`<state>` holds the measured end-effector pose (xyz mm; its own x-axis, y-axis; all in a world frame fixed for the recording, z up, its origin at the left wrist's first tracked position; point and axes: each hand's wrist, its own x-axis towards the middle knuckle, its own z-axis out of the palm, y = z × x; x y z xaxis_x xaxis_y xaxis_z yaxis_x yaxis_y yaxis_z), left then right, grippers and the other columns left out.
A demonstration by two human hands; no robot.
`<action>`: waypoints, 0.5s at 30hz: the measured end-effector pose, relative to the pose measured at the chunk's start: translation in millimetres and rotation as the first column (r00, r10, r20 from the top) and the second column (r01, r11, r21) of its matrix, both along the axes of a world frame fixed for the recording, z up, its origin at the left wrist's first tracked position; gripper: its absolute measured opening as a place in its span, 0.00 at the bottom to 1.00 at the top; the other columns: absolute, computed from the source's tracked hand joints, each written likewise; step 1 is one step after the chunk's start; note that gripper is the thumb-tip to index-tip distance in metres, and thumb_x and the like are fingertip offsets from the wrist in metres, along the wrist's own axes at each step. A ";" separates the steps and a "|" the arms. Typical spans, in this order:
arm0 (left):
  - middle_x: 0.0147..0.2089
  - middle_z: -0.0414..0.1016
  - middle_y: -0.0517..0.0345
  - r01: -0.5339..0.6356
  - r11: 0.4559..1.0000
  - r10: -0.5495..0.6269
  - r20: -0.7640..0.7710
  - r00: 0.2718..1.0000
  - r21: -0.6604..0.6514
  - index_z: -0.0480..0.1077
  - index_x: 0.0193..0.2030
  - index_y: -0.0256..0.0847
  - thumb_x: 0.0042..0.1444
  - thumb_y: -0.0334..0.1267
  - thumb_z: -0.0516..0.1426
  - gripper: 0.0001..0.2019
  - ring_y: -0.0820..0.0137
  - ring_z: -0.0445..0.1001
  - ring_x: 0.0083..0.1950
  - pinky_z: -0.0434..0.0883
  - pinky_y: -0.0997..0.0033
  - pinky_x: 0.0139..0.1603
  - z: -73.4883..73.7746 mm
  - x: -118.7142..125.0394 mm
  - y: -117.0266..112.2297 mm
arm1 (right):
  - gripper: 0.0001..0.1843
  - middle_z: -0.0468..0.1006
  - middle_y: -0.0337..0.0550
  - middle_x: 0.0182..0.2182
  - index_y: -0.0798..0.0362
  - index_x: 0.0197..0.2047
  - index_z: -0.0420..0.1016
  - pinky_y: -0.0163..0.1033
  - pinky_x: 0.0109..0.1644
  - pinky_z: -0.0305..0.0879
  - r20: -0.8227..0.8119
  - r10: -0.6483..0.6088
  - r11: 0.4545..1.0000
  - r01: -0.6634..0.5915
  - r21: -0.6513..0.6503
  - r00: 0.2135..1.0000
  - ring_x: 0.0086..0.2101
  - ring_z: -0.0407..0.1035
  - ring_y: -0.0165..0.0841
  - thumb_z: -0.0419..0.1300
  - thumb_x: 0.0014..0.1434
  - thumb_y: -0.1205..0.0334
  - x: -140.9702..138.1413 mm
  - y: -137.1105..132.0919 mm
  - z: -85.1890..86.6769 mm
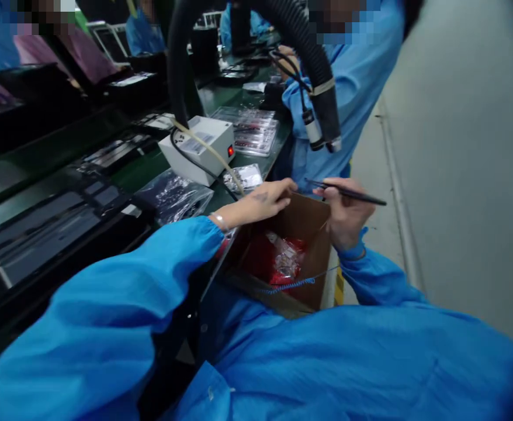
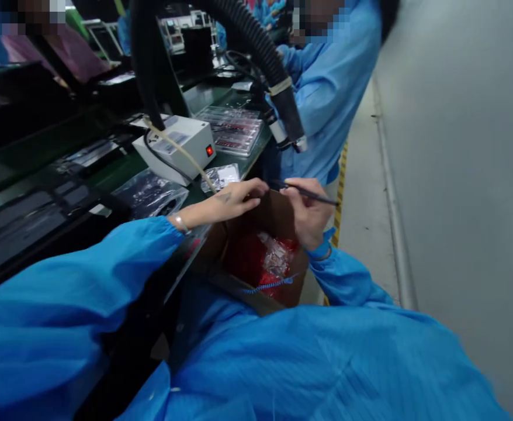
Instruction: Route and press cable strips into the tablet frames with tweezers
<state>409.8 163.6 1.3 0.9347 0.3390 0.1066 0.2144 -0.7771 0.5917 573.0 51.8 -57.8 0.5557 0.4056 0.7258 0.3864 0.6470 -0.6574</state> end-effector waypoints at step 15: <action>0.65 0.73 0.44 -0.149 0.870 0.195 0.050 0.980 -0.470 0.63 0.68 0.40 0.68 0.39 0.54 0.22 0.62 0.74 0.64 0.72 0.61 0.62 27.6 -136.7 -66.0 | 0.19 0.84 0.34 0.38 0.39 0.32 0.80 0.36 0.57 0.73 0.252 0.443 0.192 0.366 0.910 -0.860 0.46 0.75 0.27 0.65 0.59 0.78 43.1 24.8 -13.2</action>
